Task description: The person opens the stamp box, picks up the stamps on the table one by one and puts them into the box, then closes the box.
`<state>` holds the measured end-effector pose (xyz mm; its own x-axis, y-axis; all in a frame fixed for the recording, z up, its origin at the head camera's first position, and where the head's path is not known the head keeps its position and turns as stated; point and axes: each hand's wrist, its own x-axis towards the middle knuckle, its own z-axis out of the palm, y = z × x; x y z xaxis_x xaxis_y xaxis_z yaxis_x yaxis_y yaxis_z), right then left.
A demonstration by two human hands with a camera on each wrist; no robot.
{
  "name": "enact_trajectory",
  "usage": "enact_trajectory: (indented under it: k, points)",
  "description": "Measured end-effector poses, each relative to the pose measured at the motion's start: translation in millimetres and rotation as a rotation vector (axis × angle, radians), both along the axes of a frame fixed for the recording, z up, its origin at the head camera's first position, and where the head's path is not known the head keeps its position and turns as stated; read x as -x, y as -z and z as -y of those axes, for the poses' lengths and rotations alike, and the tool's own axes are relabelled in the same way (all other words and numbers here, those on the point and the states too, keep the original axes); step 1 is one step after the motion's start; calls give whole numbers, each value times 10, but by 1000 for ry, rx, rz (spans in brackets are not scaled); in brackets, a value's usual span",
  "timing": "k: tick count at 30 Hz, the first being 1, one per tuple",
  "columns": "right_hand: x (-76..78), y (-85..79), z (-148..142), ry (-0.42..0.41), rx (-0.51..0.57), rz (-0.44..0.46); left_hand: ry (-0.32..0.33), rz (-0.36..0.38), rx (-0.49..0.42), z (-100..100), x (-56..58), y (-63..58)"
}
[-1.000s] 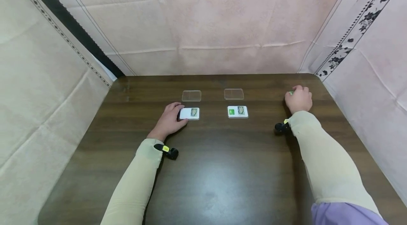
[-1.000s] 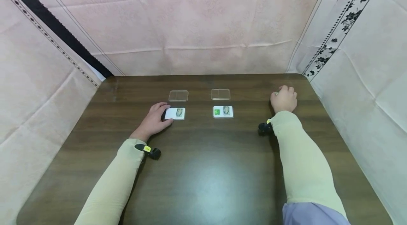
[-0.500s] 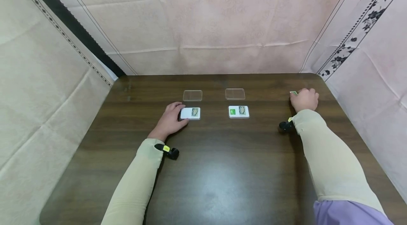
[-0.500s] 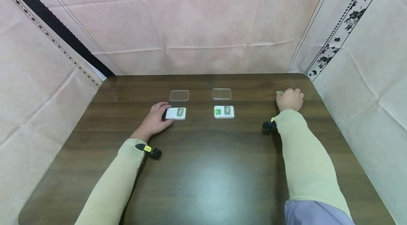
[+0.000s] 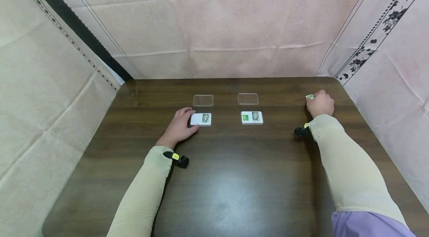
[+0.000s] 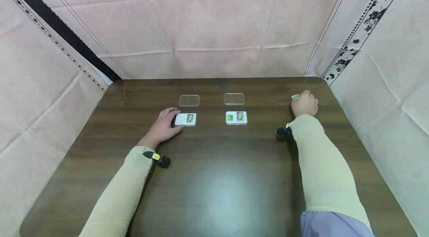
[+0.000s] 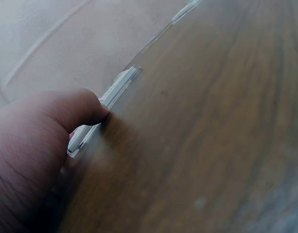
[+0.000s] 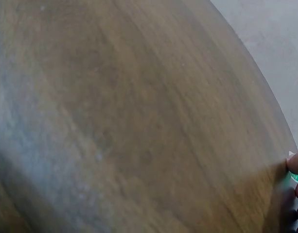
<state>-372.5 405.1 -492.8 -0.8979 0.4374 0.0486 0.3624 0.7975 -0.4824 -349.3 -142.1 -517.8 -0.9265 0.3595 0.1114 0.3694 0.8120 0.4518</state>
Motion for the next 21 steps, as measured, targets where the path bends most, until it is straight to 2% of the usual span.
enact_trajectory:
  k: [3, 9, 21]
  points:
    - [-13, 9, -14, -15, 15, -20, 2, -2, 0, -3, 1, -5]
    - [-27, 5, -38, -41, 38, 0, 8, -3, -1, -8, 0, -22]
    - [-62, 24, -64, -102, 8, -35, 1, 11, -5, -12, -22, -38]
